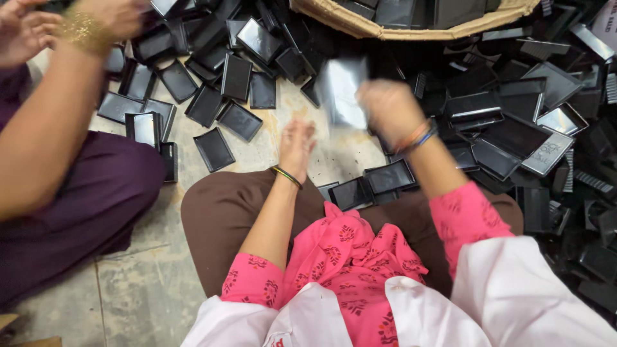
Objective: The person sits on the floor among a large pile of black plastic trays, picks up trays one at a time, stacks them, and tosses the stacks into a large woven basket. A second worker nearby sorts trays into a cardboard box.
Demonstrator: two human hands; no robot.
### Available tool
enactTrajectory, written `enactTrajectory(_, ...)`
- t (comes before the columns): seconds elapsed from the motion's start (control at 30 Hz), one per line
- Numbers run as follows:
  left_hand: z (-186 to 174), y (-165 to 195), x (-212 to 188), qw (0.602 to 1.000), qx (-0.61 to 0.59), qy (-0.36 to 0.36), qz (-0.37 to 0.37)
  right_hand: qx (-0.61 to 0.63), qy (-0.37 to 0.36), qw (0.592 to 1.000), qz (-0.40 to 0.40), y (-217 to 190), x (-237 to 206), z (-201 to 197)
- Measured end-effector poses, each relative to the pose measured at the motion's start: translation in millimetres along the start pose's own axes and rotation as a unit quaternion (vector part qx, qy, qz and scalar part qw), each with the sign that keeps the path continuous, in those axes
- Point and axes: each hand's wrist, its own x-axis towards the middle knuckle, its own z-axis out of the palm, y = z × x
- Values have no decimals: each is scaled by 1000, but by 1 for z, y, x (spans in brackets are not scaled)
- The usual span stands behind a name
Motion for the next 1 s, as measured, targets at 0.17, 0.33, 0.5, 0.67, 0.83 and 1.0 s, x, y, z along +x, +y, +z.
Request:
enactTrajectory(0.17,-4,-1,13,996,-2,85,-3,353,-19,856,377,33,35,49)
enactTrajectory(0.33,-5,-12,13,995,59,76,-41,-118,72,964,227,13,34,103)
enactTrajectory(0.5,-5,-7,7,983,148,90,68,73,40,966,243,20,-6,58)
enactTrajectory(0.67,14,9,-15,972,70,-197,-110,426,-95,897,68,-6,-5,17)
enactTrajectory(0.83,15,25,-16,954,-167,-163,-187,452,47,854,253,-16,84,80)
enactTrajectory(1.0,-11,14,5,990,-129,10,-52,86,-25,977,193,-62,82,137)
